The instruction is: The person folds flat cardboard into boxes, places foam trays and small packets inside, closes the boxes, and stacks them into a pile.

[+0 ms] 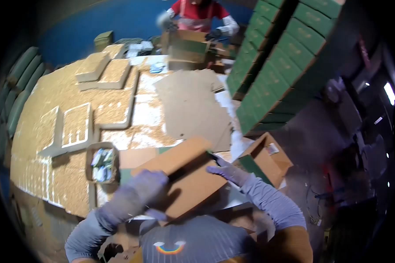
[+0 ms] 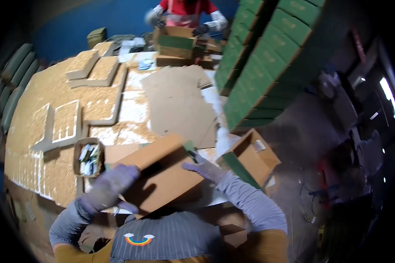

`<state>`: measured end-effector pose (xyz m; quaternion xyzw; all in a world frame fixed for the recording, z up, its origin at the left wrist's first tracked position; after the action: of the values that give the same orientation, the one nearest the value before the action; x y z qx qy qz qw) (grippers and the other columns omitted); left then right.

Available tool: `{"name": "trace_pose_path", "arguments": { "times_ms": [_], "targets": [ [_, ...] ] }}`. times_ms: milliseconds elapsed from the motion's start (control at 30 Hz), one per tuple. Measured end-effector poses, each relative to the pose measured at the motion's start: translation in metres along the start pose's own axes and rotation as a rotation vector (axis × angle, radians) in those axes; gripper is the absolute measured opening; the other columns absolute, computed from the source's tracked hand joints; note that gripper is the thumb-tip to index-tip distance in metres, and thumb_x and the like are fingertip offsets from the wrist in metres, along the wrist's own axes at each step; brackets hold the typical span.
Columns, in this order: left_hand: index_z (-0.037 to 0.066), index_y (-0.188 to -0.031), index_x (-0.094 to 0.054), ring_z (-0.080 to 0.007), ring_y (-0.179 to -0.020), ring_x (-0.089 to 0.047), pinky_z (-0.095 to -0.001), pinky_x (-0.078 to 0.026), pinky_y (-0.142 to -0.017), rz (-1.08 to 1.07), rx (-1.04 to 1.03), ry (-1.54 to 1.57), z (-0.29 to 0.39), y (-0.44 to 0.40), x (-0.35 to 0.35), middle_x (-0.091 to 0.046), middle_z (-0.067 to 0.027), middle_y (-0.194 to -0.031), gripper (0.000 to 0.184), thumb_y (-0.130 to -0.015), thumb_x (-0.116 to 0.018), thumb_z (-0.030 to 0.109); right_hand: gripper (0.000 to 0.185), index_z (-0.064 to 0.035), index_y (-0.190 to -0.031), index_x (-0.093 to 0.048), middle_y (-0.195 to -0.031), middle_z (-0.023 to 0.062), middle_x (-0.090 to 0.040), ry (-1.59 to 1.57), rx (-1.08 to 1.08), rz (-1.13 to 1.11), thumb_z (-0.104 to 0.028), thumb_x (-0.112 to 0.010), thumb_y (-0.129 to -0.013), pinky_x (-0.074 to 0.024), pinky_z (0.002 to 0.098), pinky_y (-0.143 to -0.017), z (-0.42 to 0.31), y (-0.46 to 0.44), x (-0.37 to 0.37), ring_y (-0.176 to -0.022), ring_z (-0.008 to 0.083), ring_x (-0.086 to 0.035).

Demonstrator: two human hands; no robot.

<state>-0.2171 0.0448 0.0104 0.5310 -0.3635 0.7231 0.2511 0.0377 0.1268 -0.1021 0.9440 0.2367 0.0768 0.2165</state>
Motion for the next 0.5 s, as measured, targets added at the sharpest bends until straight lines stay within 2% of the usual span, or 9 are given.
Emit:
{"name": "trace_pose_path", "arguments": {
  "times_ms": [33,67,100,167,233,300,367,433,500],
  "targets": [
    [-0.003,-0.128,-0.047,-0.0365,-0.116,-0.051,-0.0463,-0.041,-0.101,-0.136,-0.151,-0.193,0.009,0.012,-0.03,-0.051,-0.0247,-0.125,0.066,-0.079,-0.071,0.035,0.094,0.0045,-0.15,-0.018,-0.147,0.0208,-0.036,-0.014,-0.037,-0.079,-0.038,-0.072,-0.085,-0.0324,0.0363,-0.111,-0.008,-0.004,-0.008,-0.134,0.0269,-0.039],
    [-0.005,-0.129,-0.045,-0.038,-0.121,-0.049,-0.0462,-0.038,-0.105,-0.131,-0.106,0.154,0.01,0.015,-0.028,-0.048,-0.0261,-0.13,0.077,-0.078,-0.068,0.047,0.093,0.0028,-0.151,-0.017,-0.148,0.0201,-0.035,0.062,-0.055,-0.056,-0.041,-0.069,-0.087,-0.0313,0.0366,-0.111,-0.008,-0.008,-0.005,-0.135,0.0259,-0.037],
    [-0.004,-0.124,-0.051,-0.037,-0.119,-0.05,-0.0471,-0.038,-0.104,-0.041,-0.111,0.188,-0.002,0.02,-0.03,-0.051,-0.0229,-0.129,0.073,-0.078,-0.068,0.05,0.093,0.0011,-0.151,-0.017,-0.15,0.0193,-0.033,0.146,-0.065,-0.033,-0.044,-0.067,-0.088,-0.0302,0.0369,-0.112,-0.011,-0.012,0.001,-0.136,0.0248,-0.036],
    [-0.002,-0.117,-0.057,-0.0331,-0.107,-0.059,-0.0438,-0.045,-0.098,0.319,0.039,0.249,-0.048,0.03,-0.012,-0.062,-0.0189,-0.112,0.059,-0.085,-0.064,0.048,0.093,-0.0037,-0.153,-0.014,-0.152,0.0199,-0.031,0.11,0.118,-0.076,-0.048,-0.065,-0.089,-0.0253,0.0369,-0.115,-0.044,-0.01,0.017,-0.14,0.0241,-0.031],
    [0.0,-0.109,-0.062,-0.0307,-0.083,-0.066,-0.0427,-0.053,-0.081,0.822,0.945,1.134,-0.125,0.081,-0.074,-0.067,-0.0164,-0.085,0.046,-0.093,-0.057,0.043,0.083,-0.0067,-0.151,-0.028,-0.145,0.0166,-0.041,0.04,0.329,-0.098,-0.05,-0.062,-0.089,-0.0331,0.0366,-0.109,-0.084,0.003,0.019,-0.133,0.0231,-0.039],
    [0.0,-0.103,-0.065,-0.0311,-0.068,-0.066,-0.043,-0.054,-0.067,0.505,1.072,0.676,-0.206,0.115,-0.219,-0.065,-0.0194,-0.073,0.042,-0.099,-0.048,0.038,0.057,-0.0057,-0.136,-0.049,-0.126,0.0104,-0.055,0.4,0.659,-0.105,-0.043,-0.059,-0.094,-0.0426,0.0325,-0.095,-0.106,-0.01,0.011,-0.113,0.0192,-0.051],
    [0.002,-0.099,-0.066,-0.0329,-0.066,-0.065,-0.046,-0.051,-0.062,0.114,0.994,0.014,-0.176,0.083,-0.191,-0.065,-0.0222,-0.076,0.038,-0.099,-0.046,0.035,0.034,-0.0052,-0.115,-0.062,-0.104,0.0036,-0.06,0.395,0.277,0.231,-0.033,-0.055,-0.098,-0.0452,0.0276,-0.083,-0.04,-0.061,0.04,-0.093,0.0131,-0.055],
    [0.005,-0.102,-0.065,-0.0353,-0.072,-0.066,-0.0455,-0.051,-0.066,0.178,1.007,0.246,-0.174,0.091,-0.184,-0.065,-0.0222,-0.077,0.038,-0.098,-0.049,0.039,0.027,-0.0042,-0.109,-0.063,-0.095,0.0,-0.061,0.343,0.448,0.314,-0.027,-0.052,-0.1,-0.045,0.0246,-0.079,-0.004,-0.079,0.055,-0.087,0.0086,-0.055],
    [0.007,-0.115,-0.062,-0.0393,-0.08,-0.064,-0.044,-0.05,-0.075,0.594,1.213,0.521,-0.2,0.112,-0.114,-0.065,-0.0207,-0.082,0.042,-0.094,-0.055,0.043,0.029,-0.0032,-0.11,-0.063,-0.093,-0.0013,-0.059,-0.012,0.273,0.251,-0.027,-0.052,-0.099,-0.0438,0.0242,-0.075,0.002,-0.08,0.059,-0.084,0.0081,-0.052]
  ]
}}
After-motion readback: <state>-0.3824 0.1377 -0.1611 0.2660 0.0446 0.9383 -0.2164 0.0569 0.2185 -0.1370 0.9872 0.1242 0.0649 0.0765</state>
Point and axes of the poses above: each hand's wrist, its own y-axis away from the middle knuckle, its own x-axis out of the back of the hand, z = x × y, the point moved 7 cm from there along -y, towards the middle knuckle
